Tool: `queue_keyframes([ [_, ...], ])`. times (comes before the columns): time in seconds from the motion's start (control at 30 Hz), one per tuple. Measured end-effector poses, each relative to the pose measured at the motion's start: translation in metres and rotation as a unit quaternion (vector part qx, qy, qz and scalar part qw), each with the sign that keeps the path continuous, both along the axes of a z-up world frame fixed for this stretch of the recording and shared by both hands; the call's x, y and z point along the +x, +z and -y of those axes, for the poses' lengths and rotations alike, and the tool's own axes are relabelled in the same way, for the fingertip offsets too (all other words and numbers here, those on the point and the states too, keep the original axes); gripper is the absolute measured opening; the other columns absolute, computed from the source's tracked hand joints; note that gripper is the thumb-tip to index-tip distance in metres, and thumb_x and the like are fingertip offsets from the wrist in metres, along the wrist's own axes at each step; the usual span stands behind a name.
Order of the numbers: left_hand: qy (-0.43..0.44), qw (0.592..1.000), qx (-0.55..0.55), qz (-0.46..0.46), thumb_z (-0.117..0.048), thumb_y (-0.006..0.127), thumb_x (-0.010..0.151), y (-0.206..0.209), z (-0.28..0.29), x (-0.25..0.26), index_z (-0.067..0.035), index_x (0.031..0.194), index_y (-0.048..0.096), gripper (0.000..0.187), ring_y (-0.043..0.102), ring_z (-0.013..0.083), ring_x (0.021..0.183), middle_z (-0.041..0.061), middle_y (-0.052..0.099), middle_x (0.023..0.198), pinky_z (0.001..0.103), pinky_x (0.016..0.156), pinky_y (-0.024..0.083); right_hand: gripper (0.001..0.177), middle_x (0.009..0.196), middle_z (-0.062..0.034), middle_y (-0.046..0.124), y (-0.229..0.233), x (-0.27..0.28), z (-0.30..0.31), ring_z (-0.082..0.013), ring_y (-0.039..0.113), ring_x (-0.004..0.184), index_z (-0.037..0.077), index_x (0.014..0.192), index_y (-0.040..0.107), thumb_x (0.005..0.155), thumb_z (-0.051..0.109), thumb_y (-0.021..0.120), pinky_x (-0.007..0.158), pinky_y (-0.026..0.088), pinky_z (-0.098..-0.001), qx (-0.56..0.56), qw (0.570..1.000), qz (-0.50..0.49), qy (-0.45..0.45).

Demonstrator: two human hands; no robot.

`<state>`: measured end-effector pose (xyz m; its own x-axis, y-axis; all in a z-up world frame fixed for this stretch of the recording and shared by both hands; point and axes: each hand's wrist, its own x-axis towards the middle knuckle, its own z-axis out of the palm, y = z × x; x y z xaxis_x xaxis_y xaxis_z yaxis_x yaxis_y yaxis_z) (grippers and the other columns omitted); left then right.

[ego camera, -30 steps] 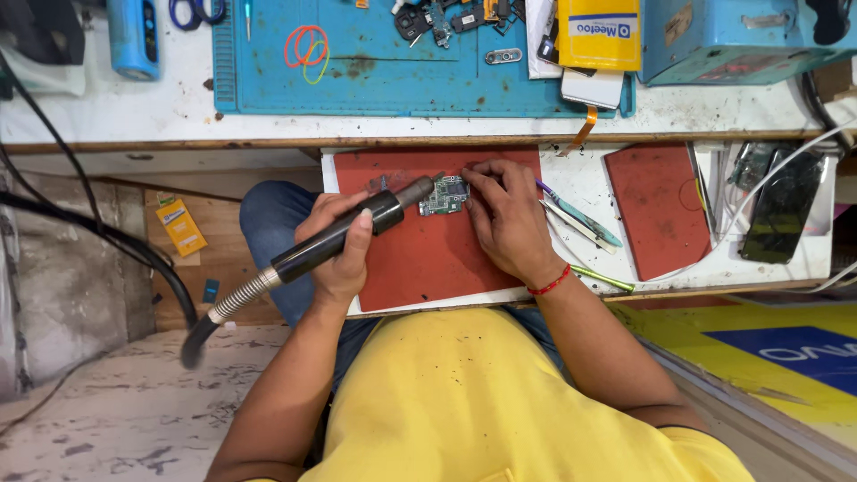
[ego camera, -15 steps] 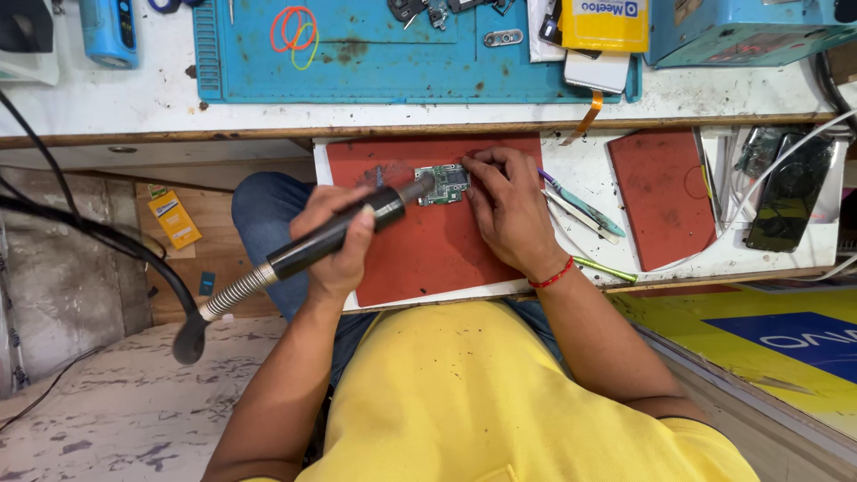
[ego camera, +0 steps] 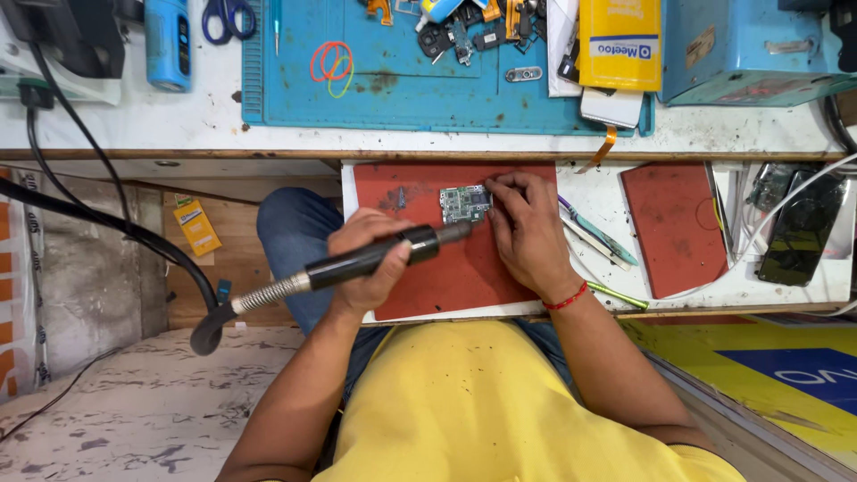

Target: The person cleans a small circuit board by brushing it with a white toothbrush and a purple toothbrush, then uses a hot air gun to blow off debris. The board is held in the left hand and worked on over a red mat.

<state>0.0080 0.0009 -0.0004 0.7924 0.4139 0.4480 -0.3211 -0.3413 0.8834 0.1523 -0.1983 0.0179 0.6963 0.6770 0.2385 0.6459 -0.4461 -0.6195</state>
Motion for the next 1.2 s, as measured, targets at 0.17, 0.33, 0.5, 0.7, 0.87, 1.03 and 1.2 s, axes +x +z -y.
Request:
queue_keyframes([
  [0.17,0.058,0.998,0.001,-0.020,-0.026,0.072,0.095,0.001,0.002,-0.003,-0.002,0.104,0.073,0.026,0.070,0.0234,0.087,0.011,0.075,0.095,0.034,0.085,0.056,0.036,0.123,-0.0145,0.061,0.002,-0.002,0.000,-0.0359,0.055,0.113,0.004,0.124,0.070,0.088,0.002,0.073,0.098,0.048,-0.0436,-0.010,1.000,0.009,0.007],
  [0.33,0.075,0.996,0.002,-0.039,-0.024,0.072,0.092,0.003,0.004,-0.005,-0.002,0.102,0.075,0.024,0.068,0.0218,0.082,0.009,0.072,0.089,0.033,0.081,0.055,0.044,0.125,-0.0154,0.059,0.003,-0.004,-0.002,-0.0372,0.053,0.113,0.003,0.131,0.068,0.087,0.004,0.073,0.099,0.047,-0.0459,-0.025,0.999,0.026,0.013],
  [0.5,-0.005,1.000,0.017,0.007,-0.022,0.072,0.091,-0.001,0.002,-0.001,-0.003,0.101,0.074,0.021,0.070,0.0208,0.084,0.010,0.076,0.090,0.033,0.081,0.057,0.039,0.127,-0.0140,0.059,0.000,-0.003,0.002,-0.0360,0.054,0.115,0.007,0.128,0.070,0.089,0.003,0.073,0.100,0.047,-0.0447,-0.028,0.999,0.021,0.014],
  [0.7,-0.002,1.000,0.022,-0.003,-0.024,0.072,0.094,0.001,0.001,-0.004,0.002,0.103,0.072,0.027,0.070,0.0227,0.088,0.013,0.075,0.096,0.034,0.084,0.056,0.040,0.128,-0.0136,0.059,-0.001,-0.003,0.001,-0.0358,0.053,0.116,0.008,0.129,0.069,0.089,0.004,0.073,0.100,0.048,-0.0439,-0.018,1.000,0.018,0.016],
  [0.87,0.032,0.999,-0.029,-0.012,-0.025,0.071,0.096,-0.001,0.004,-0.006,0.000,0.106,0.073,0.027,0.071,0.0229,0.090,0.011,0.075,0.099,0.034,0.088,0.057,0.040,0.129,-0.0136,0.058,0.002,-0.006,0.002,-0.0358,0.053,0.116,0.008,0.129,0.070,0.089,0.004,0.074,0.100,0.047,-0.0442,-0.029,0.999,0.017,0.014],
  [1.03,0.088,0.995,-0.008,-0.049,-0.025,0.071,0.096,-0.006,0.004,-0.008,0.000,0.104,0.073,0.027,0.069,0.0223,0.088,0.011,0.072,0.097,0.034,0.084,0.056,0.039,0.128,-0.0137,0.058,0.000,-0.004,0.000,-0.0349,0.054,0.115,0.007,0.128,0.070,0.089,0.004,0.074,0.100,0.047,-0.0442,-0.032,0.999,0.015,0.012],
  [1.2,0.033,0.999,0.006,-0.012,-0.026,0.070,0.095,-0.009,0.004,-0.007,-0.001,0.104,0.072,0.027,0.071,0.0208,0.089,0.009,0.075,0.096,0.034,0.086,0.058,0.036,0.126,-0.0140,0.058,-0.001,-0.004,0.002,-0.0328,0.055,0.113,0.005,0.128,0.070,0.092,0.002,0.073,0.099,0.049,-0.0415,-0.016,1.000,-0.009,-0.015],
])
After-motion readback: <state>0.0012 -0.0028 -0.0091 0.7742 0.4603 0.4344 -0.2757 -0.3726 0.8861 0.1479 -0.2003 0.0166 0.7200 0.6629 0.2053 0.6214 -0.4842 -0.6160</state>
